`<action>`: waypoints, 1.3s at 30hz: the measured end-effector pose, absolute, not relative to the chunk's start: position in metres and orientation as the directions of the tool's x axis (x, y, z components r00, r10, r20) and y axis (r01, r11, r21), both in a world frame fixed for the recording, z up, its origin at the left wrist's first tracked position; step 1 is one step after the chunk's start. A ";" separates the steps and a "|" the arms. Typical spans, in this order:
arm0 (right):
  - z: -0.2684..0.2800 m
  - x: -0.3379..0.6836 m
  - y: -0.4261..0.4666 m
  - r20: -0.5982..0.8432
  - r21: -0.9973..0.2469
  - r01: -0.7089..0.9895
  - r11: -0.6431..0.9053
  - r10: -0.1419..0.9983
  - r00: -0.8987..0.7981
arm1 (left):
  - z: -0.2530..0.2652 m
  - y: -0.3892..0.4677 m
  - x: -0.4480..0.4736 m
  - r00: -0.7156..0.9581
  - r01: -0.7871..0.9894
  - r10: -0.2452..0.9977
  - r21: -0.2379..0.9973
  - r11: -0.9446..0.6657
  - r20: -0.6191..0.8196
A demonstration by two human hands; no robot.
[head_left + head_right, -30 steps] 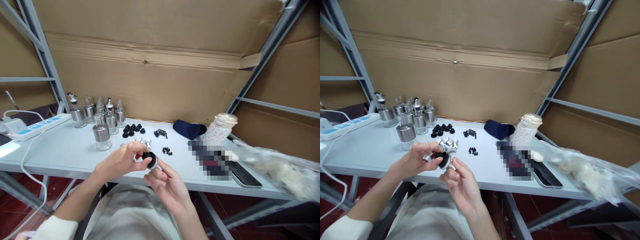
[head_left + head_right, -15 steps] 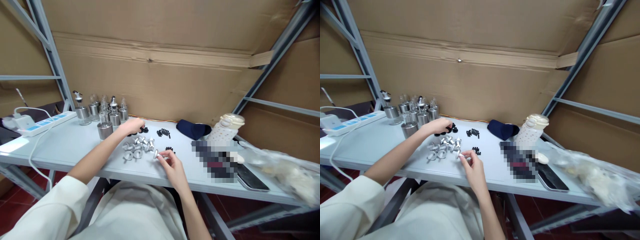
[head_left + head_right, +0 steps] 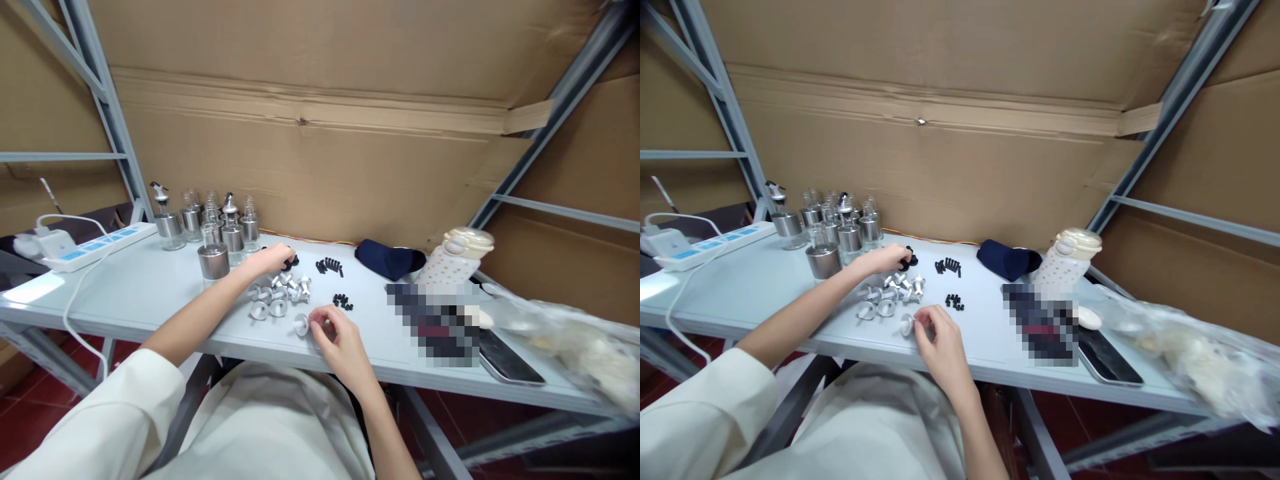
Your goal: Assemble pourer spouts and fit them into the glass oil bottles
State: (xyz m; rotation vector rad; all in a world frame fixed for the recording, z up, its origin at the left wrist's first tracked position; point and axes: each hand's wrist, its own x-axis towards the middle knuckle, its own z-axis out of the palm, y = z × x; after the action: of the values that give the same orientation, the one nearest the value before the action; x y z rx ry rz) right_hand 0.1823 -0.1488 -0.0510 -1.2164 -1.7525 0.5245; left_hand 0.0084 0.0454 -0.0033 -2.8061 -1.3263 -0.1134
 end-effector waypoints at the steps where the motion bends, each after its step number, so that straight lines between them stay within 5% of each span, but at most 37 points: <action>1: -0.049 0.182 -0.151 0.430 -0.755 0.499 0.425 0.896 -0.113 | -0.005 0.045 0.008 0.636 0.769 0.767 0.001 -0.639 0.086; 20: -0.056 0.177 -0.152 0.518 -0.601 0.594 0.534 0.827 -0.220 | -0.010 0.057 -0.012 0.616 0.758 0.757 0.096 -0.645 0.216; 39: -0.048 0.177 -0.159 0.423 -0.524 0.663 0.535 0.839 -0.342 | -0.008 0.041 -0.005 0.618 0.774 0.752 -0.011 -0.633 0.230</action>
State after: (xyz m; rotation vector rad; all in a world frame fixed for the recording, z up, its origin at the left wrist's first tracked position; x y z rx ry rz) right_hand 0.1769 -0.1585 -0.0478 -1.2101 -2.1086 0.3403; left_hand -0.0045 0.0413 -0.0076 -2.7263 -1.2903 -0.3108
